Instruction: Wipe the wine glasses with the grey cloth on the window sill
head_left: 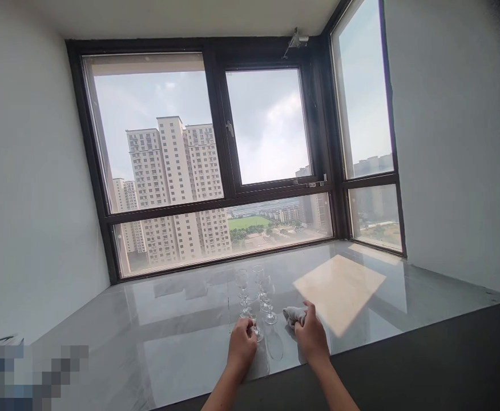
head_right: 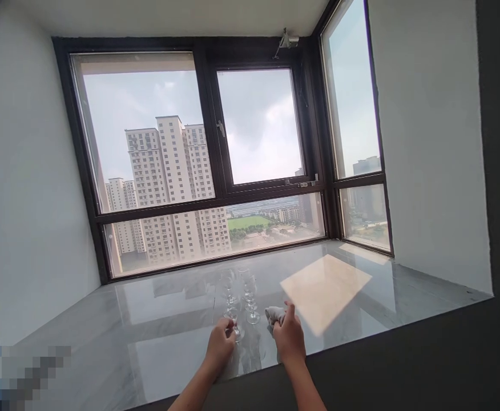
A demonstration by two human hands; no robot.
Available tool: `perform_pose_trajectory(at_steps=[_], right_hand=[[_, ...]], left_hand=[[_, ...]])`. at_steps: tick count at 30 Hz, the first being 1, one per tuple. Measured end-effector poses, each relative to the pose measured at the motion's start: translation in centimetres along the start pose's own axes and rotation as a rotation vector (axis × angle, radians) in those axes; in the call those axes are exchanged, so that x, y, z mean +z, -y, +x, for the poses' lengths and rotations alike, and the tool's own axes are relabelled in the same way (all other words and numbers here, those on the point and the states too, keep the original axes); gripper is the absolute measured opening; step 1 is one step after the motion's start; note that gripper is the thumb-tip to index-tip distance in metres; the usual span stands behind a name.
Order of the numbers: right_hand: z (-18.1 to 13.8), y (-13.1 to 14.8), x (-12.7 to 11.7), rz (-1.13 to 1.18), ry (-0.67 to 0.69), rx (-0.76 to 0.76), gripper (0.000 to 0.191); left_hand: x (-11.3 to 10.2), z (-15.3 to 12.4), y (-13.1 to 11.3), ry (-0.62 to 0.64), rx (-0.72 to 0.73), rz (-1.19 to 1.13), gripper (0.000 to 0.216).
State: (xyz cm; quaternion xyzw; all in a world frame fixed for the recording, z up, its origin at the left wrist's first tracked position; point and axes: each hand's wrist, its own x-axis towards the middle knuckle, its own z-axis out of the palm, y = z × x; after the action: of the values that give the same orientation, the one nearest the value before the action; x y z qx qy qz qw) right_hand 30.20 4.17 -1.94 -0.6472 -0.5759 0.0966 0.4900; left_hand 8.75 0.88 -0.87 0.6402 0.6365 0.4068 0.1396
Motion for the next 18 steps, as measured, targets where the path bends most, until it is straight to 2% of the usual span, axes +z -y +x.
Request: perform_pose_trajectory(at_steps=[8,11,14,18], right_hand=[[-0.2,0.9,-0.8,-0.029,-0.004,0.031,0.049],[-0.1,0.8,-0.7,-0.031,-0.008,0.044,0.047],[-0.1,0.6,-0.5,-0.062,0.002,0.048,0.045],[-0.2,0.6,-0.6,-0.090,0.031,0.031,0.045]], left_hand=[[-0.6,-0.4,-1.1,0.122,0.011,0.217,0.016],[-1.6,0.0,-0.6,0.149,-0.024,0.274,0.019],[-3.7,1.0,1.5,0.107,-0.058,0.362,0.019],[-8.7,3.2,6.2,0.011,-0.205,0.510,0.016]])
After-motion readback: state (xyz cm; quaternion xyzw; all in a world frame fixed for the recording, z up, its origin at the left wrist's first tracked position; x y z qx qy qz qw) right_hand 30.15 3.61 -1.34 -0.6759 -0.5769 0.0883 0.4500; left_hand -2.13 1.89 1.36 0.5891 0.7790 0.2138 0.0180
